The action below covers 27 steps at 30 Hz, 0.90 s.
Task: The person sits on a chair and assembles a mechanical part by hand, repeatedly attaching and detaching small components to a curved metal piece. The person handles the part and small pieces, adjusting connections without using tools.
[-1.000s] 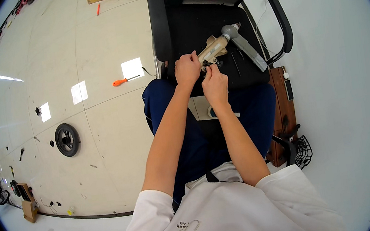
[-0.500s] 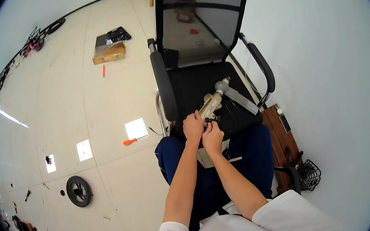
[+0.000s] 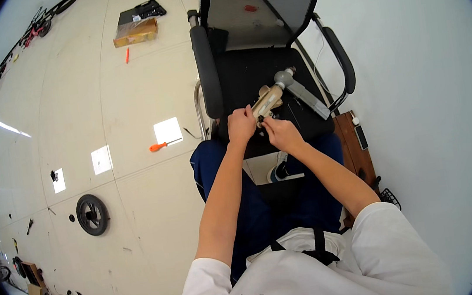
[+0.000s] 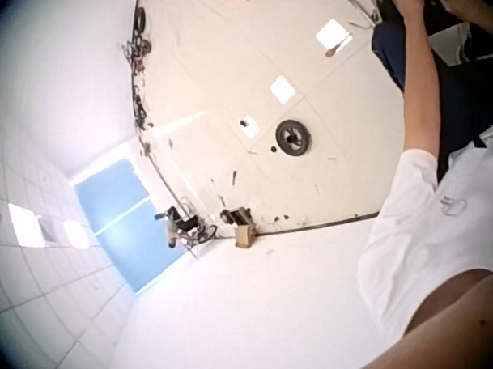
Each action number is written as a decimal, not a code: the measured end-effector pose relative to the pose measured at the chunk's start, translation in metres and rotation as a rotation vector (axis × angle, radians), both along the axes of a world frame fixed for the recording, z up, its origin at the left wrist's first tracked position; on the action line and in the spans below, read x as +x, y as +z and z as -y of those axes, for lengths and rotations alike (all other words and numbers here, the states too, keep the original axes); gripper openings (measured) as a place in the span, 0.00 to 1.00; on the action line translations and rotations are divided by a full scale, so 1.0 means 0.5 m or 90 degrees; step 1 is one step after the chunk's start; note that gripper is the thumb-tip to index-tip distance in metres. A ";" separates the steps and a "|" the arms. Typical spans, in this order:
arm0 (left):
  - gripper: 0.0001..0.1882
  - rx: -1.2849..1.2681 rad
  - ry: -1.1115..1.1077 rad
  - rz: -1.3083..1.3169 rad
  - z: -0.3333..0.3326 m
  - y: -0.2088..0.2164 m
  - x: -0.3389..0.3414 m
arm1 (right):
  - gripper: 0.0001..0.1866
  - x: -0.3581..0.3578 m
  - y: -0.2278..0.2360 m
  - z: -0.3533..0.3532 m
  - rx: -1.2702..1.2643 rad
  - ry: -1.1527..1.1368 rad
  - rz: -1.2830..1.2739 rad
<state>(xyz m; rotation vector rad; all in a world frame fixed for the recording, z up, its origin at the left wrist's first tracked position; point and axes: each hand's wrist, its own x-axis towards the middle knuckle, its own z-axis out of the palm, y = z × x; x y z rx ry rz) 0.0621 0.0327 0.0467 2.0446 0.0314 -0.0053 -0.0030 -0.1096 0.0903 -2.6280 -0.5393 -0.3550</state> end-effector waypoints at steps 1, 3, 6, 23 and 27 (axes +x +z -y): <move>0.24 0.006 0.004 -0.001 0.003 0.002 0.002 | 0.08 -0.002 -0.001 -0.002 0.024 -0.046 -0.043; 0.24 -0.001 0.021 0.006 0.003 -0.002 0.004 | 0.08 -0.017 -0.009 -0.037 0.111 -0.130 -0.028; 0.24 -0.006 0.036 -0.002 0.005 0.000 -0.004 | 0.08 -0.036 -0.023 -0.077 0.188 -0.252 -0.047; 0.25 -0.010 0.015 0.013 0.009 -0.008 0.003 | 0.06 -0.026 -0.023 -0.031 0.053 -0.143 -0.068; 0.25 -0.019 0.015 0.060 0.002 -0.007 -0.001 | 0.06 -0.009 0.005 0.024 -0.041 0.022 -0.141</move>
